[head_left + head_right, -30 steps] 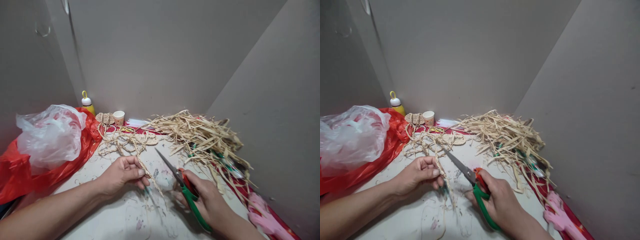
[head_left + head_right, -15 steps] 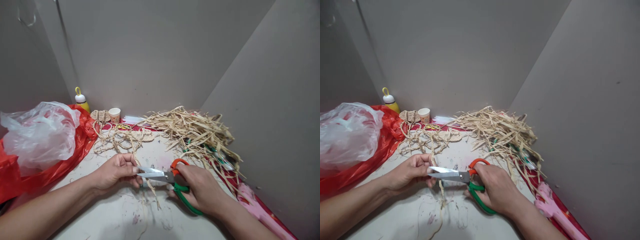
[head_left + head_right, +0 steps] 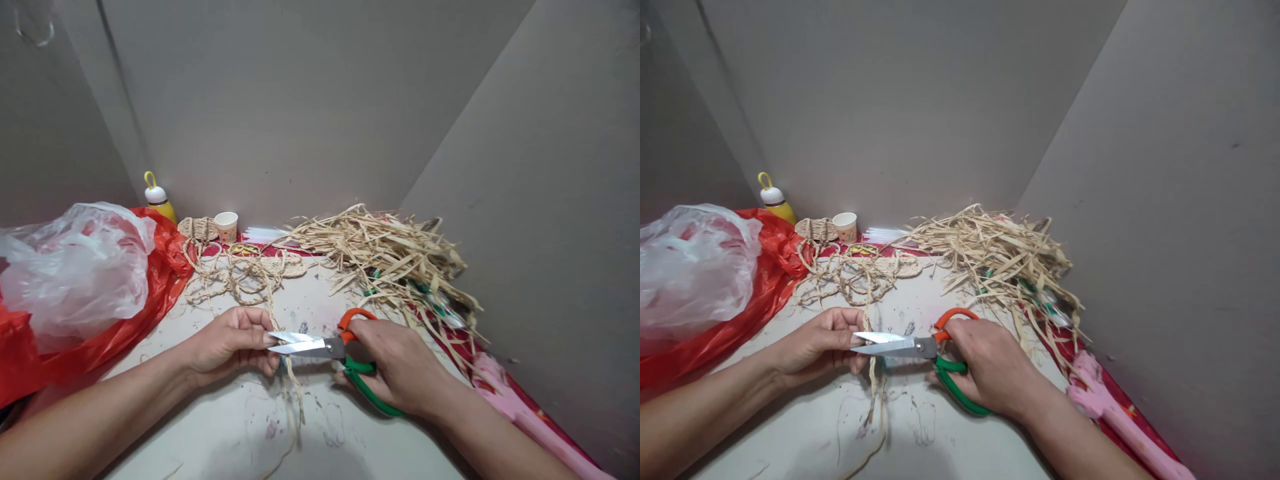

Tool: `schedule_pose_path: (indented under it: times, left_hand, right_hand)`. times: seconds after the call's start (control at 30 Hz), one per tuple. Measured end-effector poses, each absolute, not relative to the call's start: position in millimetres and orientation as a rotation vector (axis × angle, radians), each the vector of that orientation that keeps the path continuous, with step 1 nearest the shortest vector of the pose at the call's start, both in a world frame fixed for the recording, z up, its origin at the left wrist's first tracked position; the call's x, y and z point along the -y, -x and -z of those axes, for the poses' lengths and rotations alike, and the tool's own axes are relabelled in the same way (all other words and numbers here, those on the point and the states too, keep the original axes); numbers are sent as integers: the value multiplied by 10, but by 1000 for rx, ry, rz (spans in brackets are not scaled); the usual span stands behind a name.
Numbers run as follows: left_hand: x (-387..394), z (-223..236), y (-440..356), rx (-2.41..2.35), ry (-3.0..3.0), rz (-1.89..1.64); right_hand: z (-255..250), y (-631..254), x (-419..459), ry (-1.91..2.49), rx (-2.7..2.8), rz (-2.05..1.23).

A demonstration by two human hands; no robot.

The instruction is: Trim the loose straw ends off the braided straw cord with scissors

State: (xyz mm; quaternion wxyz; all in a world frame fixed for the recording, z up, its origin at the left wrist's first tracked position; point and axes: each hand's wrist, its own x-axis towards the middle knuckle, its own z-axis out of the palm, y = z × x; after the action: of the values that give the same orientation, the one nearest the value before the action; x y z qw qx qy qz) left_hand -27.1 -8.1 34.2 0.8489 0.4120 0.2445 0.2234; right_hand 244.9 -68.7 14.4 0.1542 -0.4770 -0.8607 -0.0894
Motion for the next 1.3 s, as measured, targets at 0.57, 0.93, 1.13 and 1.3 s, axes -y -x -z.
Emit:
schedule_pose_path:
  times: [0.57,0.93,1.13,1.3]
  left_hand:
    - [108,-276,231,-560,-798,-459]
    - [105,-258,228,-532,-800,-460]
    - [97,-225,243,-521,-801,-476]
    - [84,-261,232,-554,-874,-510]
  right_hand:
    - [-53,-2449,684,1319,2436,274]
    - [-7,-2468,666,1266,2363,388]
    - [-8,-2464,677,1243,2360,392]
    - [-6,-2509,670,1274,2290,316]
